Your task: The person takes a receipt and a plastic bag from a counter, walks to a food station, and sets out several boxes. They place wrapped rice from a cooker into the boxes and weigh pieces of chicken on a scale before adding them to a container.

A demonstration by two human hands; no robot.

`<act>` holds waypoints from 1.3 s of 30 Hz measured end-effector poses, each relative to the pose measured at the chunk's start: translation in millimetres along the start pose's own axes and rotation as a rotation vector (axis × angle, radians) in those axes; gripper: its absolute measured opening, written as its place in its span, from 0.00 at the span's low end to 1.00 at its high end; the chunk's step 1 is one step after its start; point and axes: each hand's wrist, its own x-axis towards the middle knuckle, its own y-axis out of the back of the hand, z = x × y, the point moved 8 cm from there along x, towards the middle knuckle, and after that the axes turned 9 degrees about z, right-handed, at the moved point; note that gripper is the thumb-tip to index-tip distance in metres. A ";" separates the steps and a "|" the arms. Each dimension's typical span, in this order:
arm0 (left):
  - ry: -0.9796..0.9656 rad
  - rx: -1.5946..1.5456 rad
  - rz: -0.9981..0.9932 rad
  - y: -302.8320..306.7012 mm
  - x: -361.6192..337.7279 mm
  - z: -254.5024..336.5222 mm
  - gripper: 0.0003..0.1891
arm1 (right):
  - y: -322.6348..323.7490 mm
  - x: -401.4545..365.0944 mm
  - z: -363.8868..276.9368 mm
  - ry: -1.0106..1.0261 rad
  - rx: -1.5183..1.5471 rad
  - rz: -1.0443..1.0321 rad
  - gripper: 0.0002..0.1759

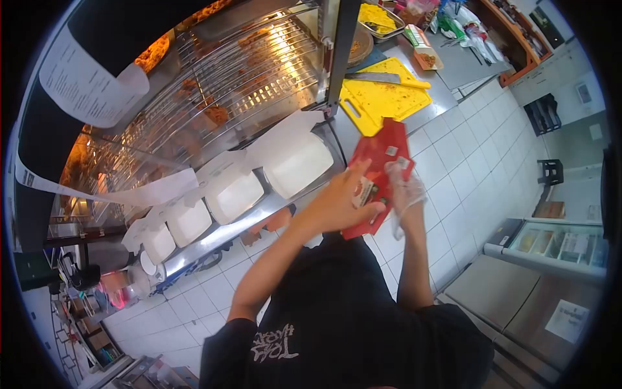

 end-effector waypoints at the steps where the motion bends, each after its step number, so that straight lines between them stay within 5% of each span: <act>1: -0.005 0.003 -0.001 -17.7 3.0 -5.4 0.37 | -6.5 -2.2 -0.9 -0.005 0.045 -0.041 0.25; 5: -0.102 -0.088 0.179 -29.3 32.2 -19.4 0.26 | 3.1 12.6 -3.4 0.094 0.021 -0.125 0.24; 7: 0.182 0.262 -0.028 -39.4 47.0 -55.5 0.22 | 16.5 25.9 -3.5 0.040 0.171 -0.090 0.22; 10: 0.003 0.440 0.155 -26.6 87.6 -54.3 0.18 | 62.5 65.2 -17.9 0.057 -0.096 0.046 0.24; 12: -0.065 0.557 0.228 -15.6 123.5 -51.2 0.18 | 101.5 96.1 -18.0 -0.005 0.064 0.124 0.25; 14: -0.115 0.653 0.257 -5.5 163.0 -51.1 0.17 | 148.1 133.8 -25.5 0.227 -0.237 0.225 0.31; 16: -0.118 0.706 0.236 -2.5 195.0 -57.1 0.16 | 168.6 167.3 -30.7 0.048 -0.040 0.317 0.32; 19: -0.112 0.748 0.233 -4.6 221.8 -66.0 0.16 | 152.8 236.7 -27.1 0.076 -0.192 0.215 0.30; 21: -0.093 0.739 0.272 -6.8 229.1 -71.1 0.16 | 119.8 300.1 0.9 0.293 -0.084 0.112 0.31; 22: -0.222 0.636 0.458 -2.0 225.0 -59.7 0.16 | 97.9 326.1 19.2 0.303 -0.087 0.098 0.31; 24: -0.324 0.538 0.672 10.7 209.0 -38.0 0.16 | 47.3 365.2 67.9 -0.171 0.342 -0.029 0.35; 26: -0.483 0.733 0.847 22.1 167.7 9.4 0.16 | 21.1 362.8 64.7 -0.317 0.327 -0.014 0.38; 27: -0.461 0.639 0.775 17.8 148.8 2.7 0.14 | 11.1 354.7 69.3 -0.465 0.314 0.036 0.41; 28: -0.437 0.544 0.715 14.6 125.6 -4.1 0.13 | 4.5 349.9 59.0 -0.333 0.345 -0.022 0.51; 30: -0.169 0.364 0.422 10.7 74.3 -25.6 0.10 | -3.4 334.7 58.4 -0.319 0.397 -0.112 0.43; 31: -0.080 0.205 0.398 13.6 44.7 -40.1 0.07 | -9.4 331.5 55.1 -0.015 0.390 -0.226 0.32; 32: 0.000 0.044 0.392 19.1 15.7 -57.9 0.05 | -11.1 305.8 35.7 -0.026 0.330 -0.252 0.26; 35: 0.307 -0.002 0.562 50.5 -84.6 -103.5 0.13 | -51.4 194.1 -24.4 0.012 0.531 -0.453 0.24; 37: 0.459 0.011 0.806 80.1 -152.3 -133.7 0.17 | -108.5 126.1 -22.8 0.011 0.549 -1.076 0.26; 39: 0.638 -0.023 1.145 119.1 -228.8 -154.9 0.22 | -166.8 47.1 0.8 -0.221 0.436 -1.243 0.31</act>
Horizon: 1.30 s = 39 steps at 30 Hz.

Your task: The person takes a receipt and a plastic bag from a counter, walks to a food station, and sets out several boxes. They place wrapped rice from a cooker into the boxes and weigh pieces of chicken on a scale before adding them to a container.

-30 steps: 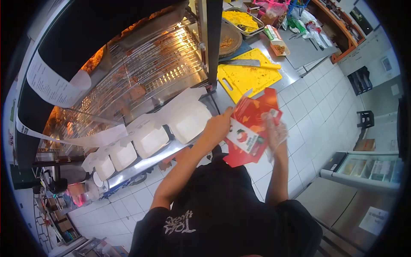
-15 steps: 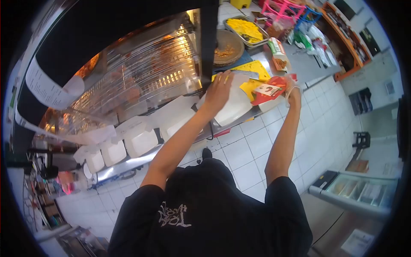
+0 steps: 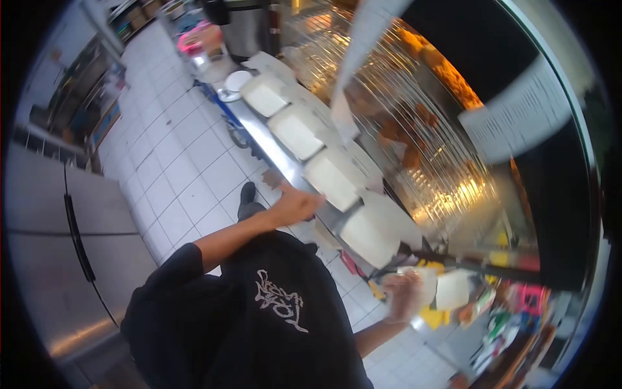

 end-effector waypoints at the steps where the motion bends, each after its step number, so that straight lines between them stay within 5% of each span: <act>1: 0.098 -0.033 0.176 43.7 13.3 -19.0 0.23 | -53.7 4.0 17.5 -0.047 -0.046 -0.097 0.33; 3: 0.142 -0.028 0.480 133.1 40.3 -46.9 0.22 | -158.9 10.4 28.9 -0.065 -0.054 -0.324 0.44; 4: -0.065 0.065 0.658 181.9 56.5 -53.7 0.24 | -207.3 12.7 27.4 -0.039 -0.019 -0.458 0.51; 5: 0.041 0.143 0.729 231.6 72.4 -51.0 0.23 | -245.6 19.3 28.5 -0.048 -0.025 -0.476 0.51; 9: -0.258 0.336 0.995 444.7 181.3 -33.6 0.17 | -400.2 56.0 27.3 0.103 -0.017 -0.600 0.62; 12: -0.498 0.338 0.989 575.0 284.1 -18.9 0.21 | -501.9 105.6 59.1 0.214 -0.044 -0.781 0.61; 14: -0.511 0.336 0.641 618.1 371.3 -26.8 0.25 | -572.5 145.7 93.9 0.278 -0.215 -0.730 0.61; 16: -0.493 0.103 0.244 615.4 424.6 -46.2 0.23 | -634.6 185.5 123.8 0.155 -0.251 -0.612 0.60; 18: -0.429 0.235 0.014 599.0 423.2 -40.7 0.30 | -673.1 212.6 150.1 0.132 -0.269 -0.488 0.58; 20: -0.599 0.187 -0.054 606.0 431.9 -41.5 0.32 | -713.5 221.5 154.4 0.145 -0.274 -0.406 0.55; 22: -0.563 -0.033 -0.170 601.1 433.3 -35.6 0.35 | -738.0 219.4 147.8 0.116 -0.306 -0.417 0.54; 23: -0.480 -0.100 -0.242 597.7 434.7 -37.8 0.45 | -746.9 217.0 140.3 0.097 -0.285 -0.391 0.48; 30: -0.672 0.319 -0.445 606.8 459.2 -31.9 0.58 | -793.9 241.3 108.4 0.126 -0.623 -0.377 0.27; 31: -0.580 0.057 -0.579 601.4 460.4 -37.0 0.53 | -808.2 246.4 99.3 0.183 -0.632 -0.340 0.25; 36: -0.699 0.004 -0.539 597.8 454.5 -42.0 0.46 | -848.2 262.2 81.3 0.278 -0.815 -0.303 0.22; 39: -0.744 -0.049 -0.475 602.7 456.6 -34.0 0.47 | -860.7 246.8 85.3 0.229 -1.132 -0.601 0.24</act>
